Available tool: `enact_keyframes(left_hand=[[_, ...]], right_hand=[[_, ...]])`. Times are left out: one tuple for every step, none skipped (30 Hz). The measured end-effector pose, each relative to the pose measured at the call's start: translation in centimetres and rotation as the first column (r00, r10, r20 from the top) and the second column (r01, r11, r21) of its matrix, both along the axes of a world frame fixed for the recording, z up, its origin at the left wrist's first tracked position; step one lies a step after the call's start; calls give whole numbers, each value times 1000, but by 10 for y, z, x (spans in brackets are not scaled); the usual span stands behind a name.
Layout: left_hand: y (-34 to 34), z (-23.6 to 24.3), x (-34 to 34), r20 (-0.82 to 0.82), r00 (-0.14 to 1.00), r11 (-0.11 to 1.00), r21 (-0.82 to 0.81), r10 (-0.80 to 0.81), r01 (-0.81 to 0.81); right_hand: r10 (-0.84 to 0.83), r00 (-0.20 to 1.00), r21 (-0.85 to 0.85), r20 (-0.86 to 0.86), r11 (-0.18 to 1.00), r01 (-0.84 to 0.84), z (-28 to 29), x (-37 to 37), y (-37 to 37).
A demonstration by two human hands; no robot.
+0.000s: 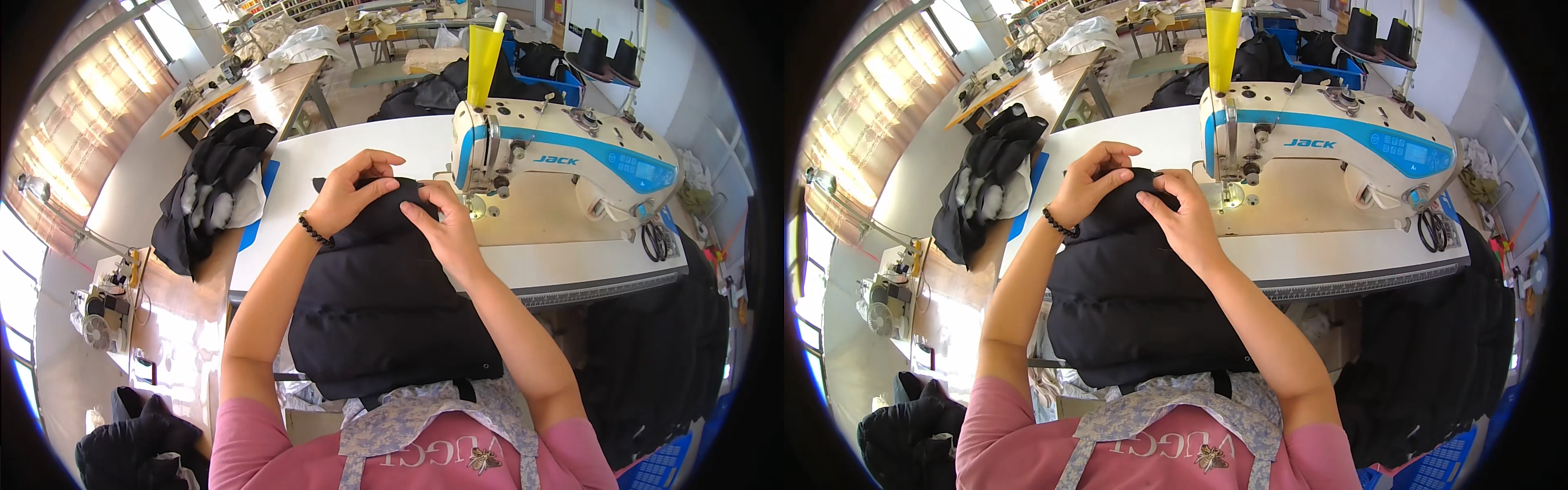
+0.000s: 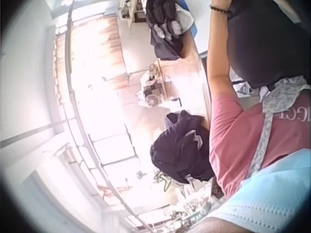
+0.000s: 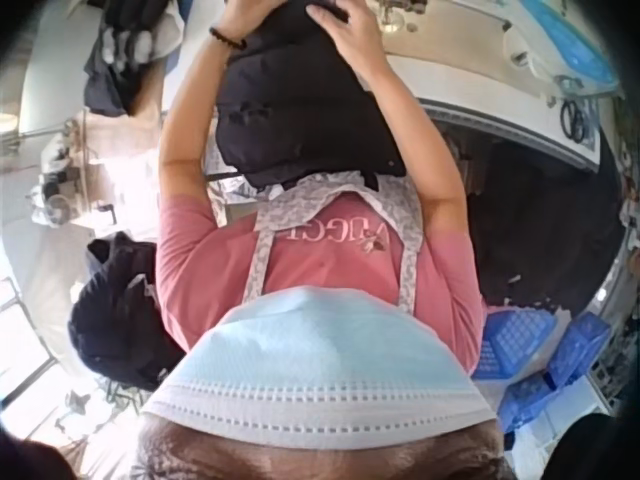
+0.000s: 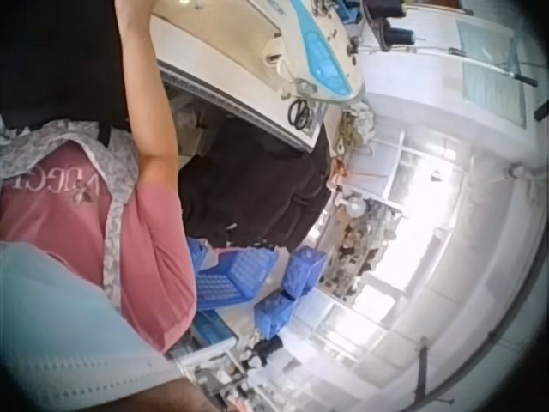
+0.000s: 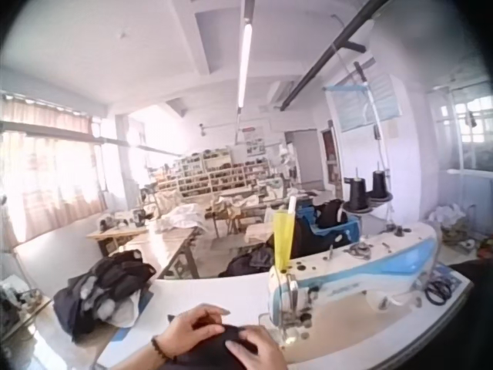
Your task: The person sews a black puffer jacket using a sewing machine. They repeatedly insert white stuffing into the jacket's compartments, align the fabric, and sew along the seams to secure the filling.
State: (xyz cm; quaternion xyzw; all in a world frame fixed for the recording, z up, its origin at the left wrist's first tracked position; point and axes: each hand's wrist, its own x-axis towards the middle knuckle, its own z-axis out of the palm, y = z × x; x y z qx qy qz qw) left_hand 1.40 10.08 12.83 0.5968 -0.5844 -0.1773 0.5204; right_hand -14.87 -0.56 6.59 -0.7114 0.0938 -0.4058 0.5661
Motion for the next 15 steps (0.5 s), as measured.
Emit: enact_keyframes(left_hand=[[4, 2, -1, 45, 999, 1000, 20, 16, -17], [6, 3, -2, 90, 996, 999, 39, 30, -34], [9, 3, -1, 84, 996, 997, 61, 45, -50], [12, 2, 1, 77, 995, 994, 84, 60, -67], [13, 2, 2, 70, 995, 991, 108, 76, -83], [12, 0, 2, 51, 994, 990, 98, 94, -99], [12, 1, 0, 59, 992, 992, 50, 114, -117], [11, 3, -5, 66, 989, 991, 0, 133, -134], [10, 4, -9, 72, 986, 988, -49, 152, -149], [11, 5, -12, 99, 974, 974, -117, 203, -192], [11, 6, -14, 158, 960, 964, -171, 230, -203], [11, 7, -17, 215, 942, 951, -226, 259, -210], [11, 7, -20, 268, 919, 935, -282, 291, -214], [11, 6, -22, 328, 888, 929, -288, 322, -231], [10, 6, -22, 290, 892, 921, -284, 346, -265]], right_hand=[[-1, 1000, -13, 24, 1000, 1, -1, 2, 1], [-16, 999, -47, 34, 999, 17, 2, 1, 4], [-6, 999, -40, 37, 999, 7, 2, 1, 5], [6, 999, -33, 38, 999, -4, 2, 1, 7], [16, 999, -25, 39, 1000, -15, 1, 1, 8], [22, 998, -25, 60, 999, -20, 1, 2, 7], [28, 996, -21, 80, 999, -26, 0, 5, 5], [34, 994, -18, 100, 999, -32, -1, 6, 5], [4, 1000, -126, 26, 992, -1, -3, 5, 4], [-29, 999, -236, -39, 972, 19, -2, 4, 3], [-70, 993, -344, -99, 939, 32, 0, 3, 3], [-55, 952, -398, -301, 915, -72, 5, -1, 2], [80, 932, -279, -355, 942, -188, 11, -2, 3], [219, 894, -153, -391, 943, -297, 16, -3, 4], [356, 841, -21, -408, 917, -398, 21, -4, 5]])
